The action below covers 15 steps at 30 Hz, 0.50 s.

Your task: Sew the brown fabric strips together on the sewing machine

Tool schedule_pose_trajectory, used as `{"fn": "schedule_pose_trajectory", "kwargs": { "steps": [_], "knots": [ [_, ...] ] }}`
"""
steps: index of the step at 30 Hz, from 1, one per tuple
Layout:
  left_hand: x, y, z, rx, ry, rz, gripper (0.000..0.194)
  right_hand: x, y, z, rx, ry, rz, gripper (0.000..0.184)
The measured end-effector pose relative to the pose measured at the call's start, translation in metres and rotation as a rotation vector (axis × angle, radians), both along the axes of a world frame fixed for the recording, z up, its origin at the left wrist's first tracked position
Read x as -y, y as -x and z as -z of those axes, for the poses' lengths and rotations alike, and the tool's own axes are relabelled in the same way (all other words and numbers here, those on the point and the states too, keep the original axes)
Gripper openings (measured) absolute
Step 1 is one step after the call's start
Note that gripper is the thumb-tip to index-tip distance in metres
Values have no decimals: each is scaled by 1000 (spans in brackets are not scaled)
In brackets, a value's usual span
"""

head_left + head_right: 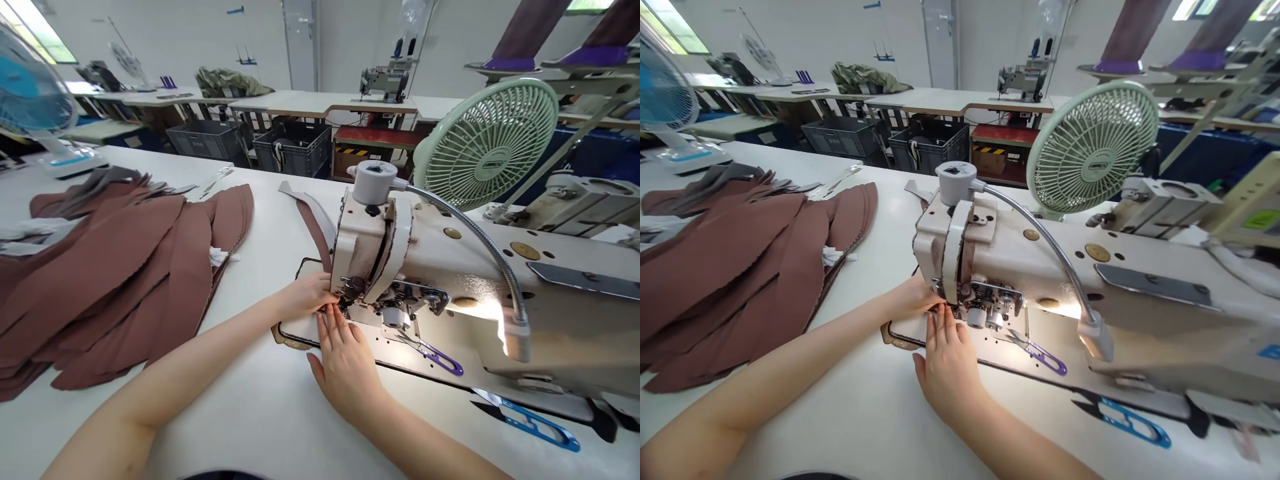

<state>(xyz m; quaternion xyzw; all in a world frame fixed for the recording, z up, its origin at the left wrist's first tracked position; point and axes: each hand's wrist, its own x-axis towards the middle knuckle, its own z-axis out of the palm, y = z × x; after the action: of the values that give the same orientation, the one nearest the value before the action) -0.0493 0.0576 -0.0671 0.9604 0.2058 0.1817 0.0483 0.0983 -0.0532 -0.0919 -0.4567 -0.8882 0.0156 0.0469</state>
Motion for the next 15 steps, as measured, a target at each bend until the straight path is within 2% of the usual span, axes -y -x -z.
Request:
{"fn": "schedule_pose_trajectory", "kwargs": {
  "steps": [7, 12, 15],
  "knots": [
    [0, -1, 3, 5, 14, -21, 34, 0, -1, -1, 11, -31, -5, 60],
    [1, 0, 8, 6, 84, -24, 27, 1, -1, 4, 6, -58, -15, 59],
    [1, 2, 11, 22, 130, -87, 22, 1, -3, 5, 4, -71, -17, 58]
  ]
}}
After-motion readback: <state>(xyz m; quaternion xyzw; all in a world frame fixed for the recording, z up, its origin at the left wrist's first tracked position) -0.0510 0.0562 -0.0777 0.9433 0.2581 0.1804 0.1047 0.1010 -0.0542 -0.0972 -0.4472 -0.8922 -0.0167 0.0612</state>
